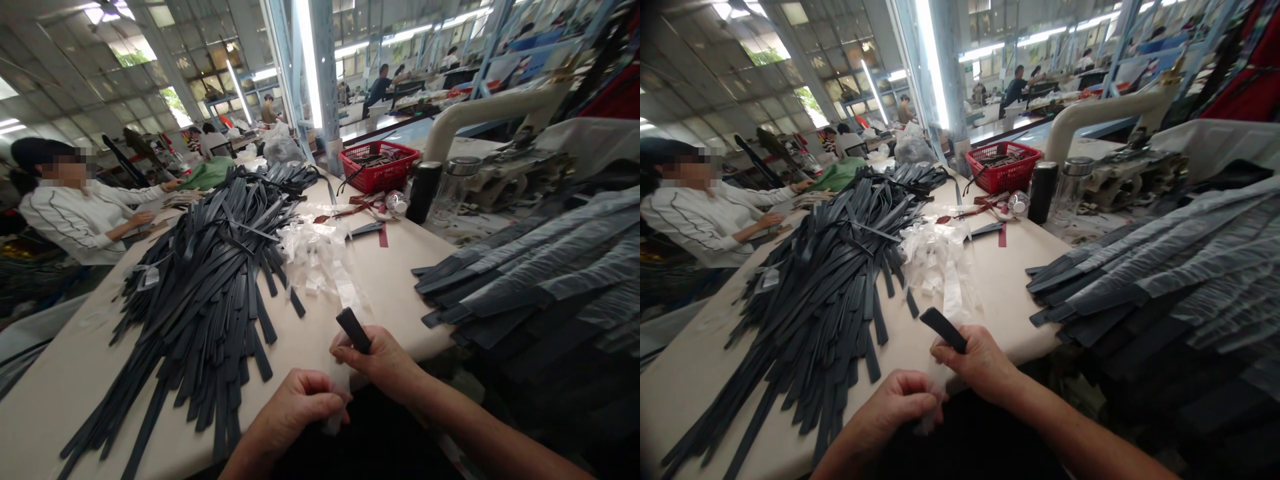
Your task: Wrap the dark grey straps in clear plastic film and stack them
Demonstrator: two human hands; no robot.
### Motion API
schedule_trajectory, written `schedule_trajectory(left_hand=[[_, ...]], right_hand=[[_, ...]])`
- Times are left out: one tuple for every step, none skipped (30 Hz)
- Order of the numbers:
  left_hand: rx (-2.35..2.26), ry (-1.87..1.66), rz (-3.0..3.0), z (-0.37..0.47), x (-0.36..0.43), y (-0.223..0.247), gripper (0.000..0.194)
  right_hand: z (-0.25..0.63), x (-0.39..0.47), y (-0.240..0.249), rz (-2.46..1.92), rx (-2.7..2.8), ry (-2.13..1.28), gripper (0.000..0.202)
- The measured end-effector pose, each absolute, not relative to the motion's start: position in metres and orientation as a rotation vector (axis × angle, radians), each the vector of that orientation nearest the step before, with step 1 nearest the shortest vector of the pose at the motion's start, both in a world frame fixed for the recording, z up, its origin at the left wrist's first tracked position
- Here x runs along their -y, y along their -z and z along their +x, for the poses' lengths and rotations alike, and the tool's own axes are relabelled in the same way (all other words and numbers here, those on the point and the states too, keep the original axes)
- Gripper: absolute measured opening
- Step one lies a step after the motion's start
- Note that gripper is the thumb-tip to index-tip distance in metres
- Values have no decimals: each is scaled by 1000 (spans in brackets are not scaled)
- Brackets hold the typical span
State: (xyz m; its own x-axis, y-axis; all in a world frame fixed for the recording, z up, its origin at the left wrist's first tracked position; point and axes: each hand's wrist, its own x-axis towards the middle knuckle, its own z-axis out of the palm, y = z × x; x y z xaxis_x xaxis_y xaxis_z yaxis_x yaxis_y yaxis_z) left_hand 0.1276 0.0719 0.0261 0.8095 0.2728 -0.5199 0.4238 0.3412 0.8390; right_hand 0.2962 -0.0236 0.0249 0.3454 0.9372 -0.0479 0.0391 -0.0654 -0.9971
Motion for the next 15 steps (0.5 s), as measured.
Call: schedule_trajectory(left_hand=[[-643, 119, 1235, 128, -71, -25, 18], [-621, 132, 1236, 129, -70, -24, 18], [-601, 143, 1248, 129, -69, -24, 18], [-589, 152, 1261, 130, -68, -24, 18], [-582, 165, 1268, 130, -67, -25, 18], [-574, 184, 1267, 131, -66, -28, 18], [-571, 199, 1251, 131, -66, -31, 16], [-573, 201, 1223, 131, -67, -36, 14], [-578, 175, 1187, 130, -71, -42, 12], [-584, 102, 1145, 129, -76, -50, 11], [-582, -17, 1090, 127, -84, -60, 13], [-573, -174, 1025, 124, -96, -71, 19], [-558, -363, 961, 119, -109, -84, 25], [-539, -555, 906, 112, -124, -99, 31], [-541, -746, 877, 102, -140, -115, 36]], right_hand=[[296, 24, -24, -1433, 953, -957, 19], [296, 24, -22, -1432, 952, -955, 19], [295, 24, -20, -1432, 950, -960, 20], [295, 24, -18, -1432, 945, -968, 20], [295, 24, -15, -1431, 936, -971, 21], [296, 24, -12, -1426, 928, -962, 22], [297, 24, -9, -1419, 922, -945, 24], [298, 24, -6, -1410, 908, -930, 26], [301, 23, -4, -1397, 879, -930, 29], [303, 22, -3, -1383, 836, -945, 36], [305, 21, -2, -1367, 789, -973, 44], [307, 20, -2, -1352, 744, -1000, 52], [309, 19, -2, -1338, 709, -1017, 59], [310, 18, -3, -1327, 692, -1020, 64], [312, 16, -4, -1322, 688, -1013, 67]])
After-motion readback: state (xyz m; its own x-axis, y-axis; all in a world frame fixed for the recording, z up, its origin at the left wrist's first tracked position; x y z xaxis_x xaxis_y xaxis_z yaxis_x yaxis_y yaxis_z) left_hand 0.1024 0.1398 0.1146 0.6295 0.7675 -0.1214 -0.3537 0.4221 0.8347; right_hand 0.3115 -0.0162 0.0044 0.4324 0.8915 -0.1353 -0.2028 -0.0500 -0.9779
